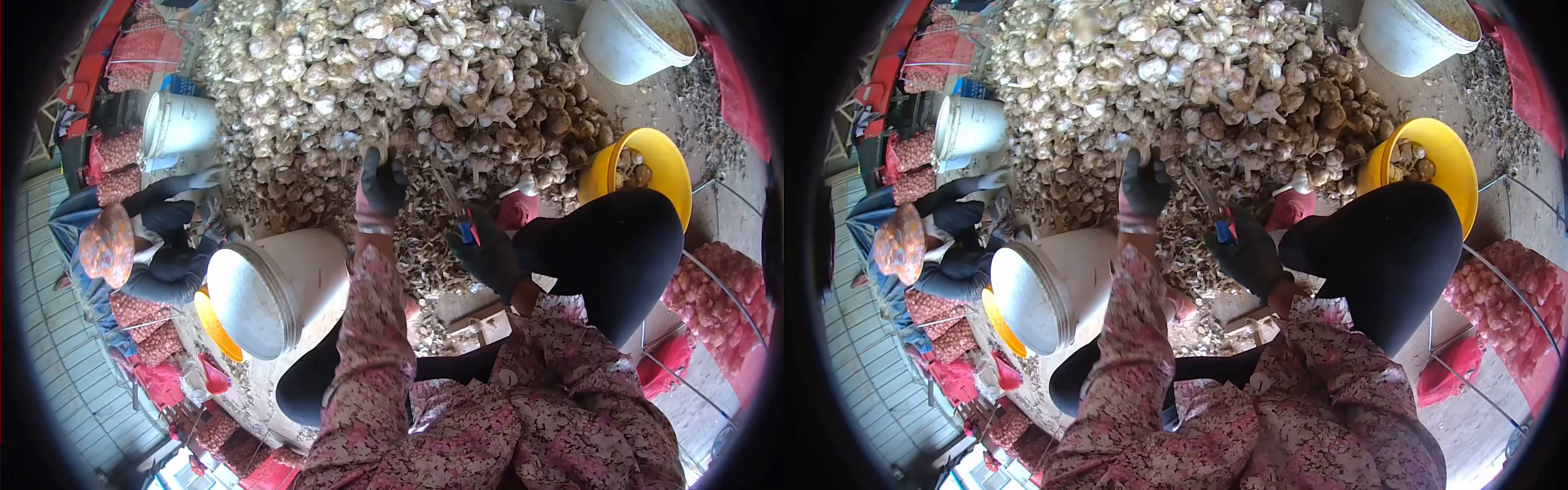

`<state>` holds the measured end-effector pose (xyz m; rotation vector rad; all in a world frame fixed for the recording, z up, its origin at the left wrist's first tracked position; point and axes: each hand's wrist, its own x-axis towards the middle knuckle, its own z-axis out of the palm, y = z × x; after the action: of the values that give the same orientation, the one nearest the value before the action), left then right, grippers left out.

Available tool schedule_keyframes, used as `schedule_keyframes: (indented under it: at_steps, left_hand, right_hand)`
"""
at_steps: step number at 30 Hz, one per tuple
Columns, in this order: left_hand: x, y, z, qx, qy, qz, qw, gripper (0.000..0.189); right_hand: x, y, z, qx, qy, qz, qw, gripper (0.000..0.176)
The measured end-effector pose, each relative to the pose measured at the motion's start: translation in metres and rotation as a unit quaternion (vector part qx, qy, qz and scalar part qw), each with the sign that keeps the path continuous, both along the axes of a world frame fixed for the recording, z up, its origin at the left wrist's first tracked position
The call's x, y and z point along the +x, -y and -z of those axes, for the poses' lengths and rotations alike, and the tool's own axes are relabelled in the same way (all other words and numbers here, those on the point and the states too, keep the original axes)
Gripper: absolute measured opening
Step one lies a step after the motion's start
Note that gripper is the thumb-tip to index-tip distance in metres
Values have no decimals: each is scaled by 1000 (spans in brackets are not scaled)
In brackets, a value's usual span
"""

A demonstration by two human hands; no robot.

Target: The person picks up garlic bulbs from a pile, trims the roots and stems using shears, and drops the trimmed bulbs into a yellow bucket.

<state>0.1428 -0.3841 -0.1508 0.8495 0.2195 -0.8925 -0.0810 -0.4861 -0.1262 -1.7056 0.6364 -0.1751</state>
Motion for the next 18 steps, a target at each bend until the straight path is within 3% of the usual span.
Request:
schedule_keyframes:
  at_steps: [1,3,7,8,9,11,13,14,15,17,18]
  left_hand:
    - [-24,0,-21,-25,-19,-39,999,27]
    - [-60,-13,-35,-51,-35,-78,995,27]
    - [-112,-52,-42,24,20,-10,999,26]
    - [-120,-64,-41,39,48,-7,998,25]
    - [-127,-77,-41,54,77,-5,996,24]
    - [-138,-91,-45,30,55,-18,998,24]
    - [-147,-100,-46,-58,32,-83,994,23]
    - [-150,-106,-46,-86,38,-66,993,10]
    - [-155,-112,-46,-88,41,-71,993,10]
    - [-164,-116,-52,-75,84,-98,989,12]
    - [-168,-123,-47,-96,122,-75,985,30]
  right_hand:
    - [1,-2,0,-87,29,-11,996,60]
    - [-2,-6,-6,-100,14,-37,994,60]
    - [-16,-19,-10,-158,9,-79,984,61]
    - [-22,-19,-17,-81,-29,-105,991,55]
    - [-27,-19,-24,-82,-29,-108,990,55]
    - [-34,-20,-35,-10,-123,-224,967,52]
    - [-40,-28,-40,-22,-98,-234,967,51]
    - [-42,-32,-42,-31,-74,-240,968,50]
    - [-44,-36,-42,-34,-71,-244,967,50]
    - [-47,-46,-39,26,-56,-251,966,46]
    - [-49,-49,-38,23,-55,-254,965,46]
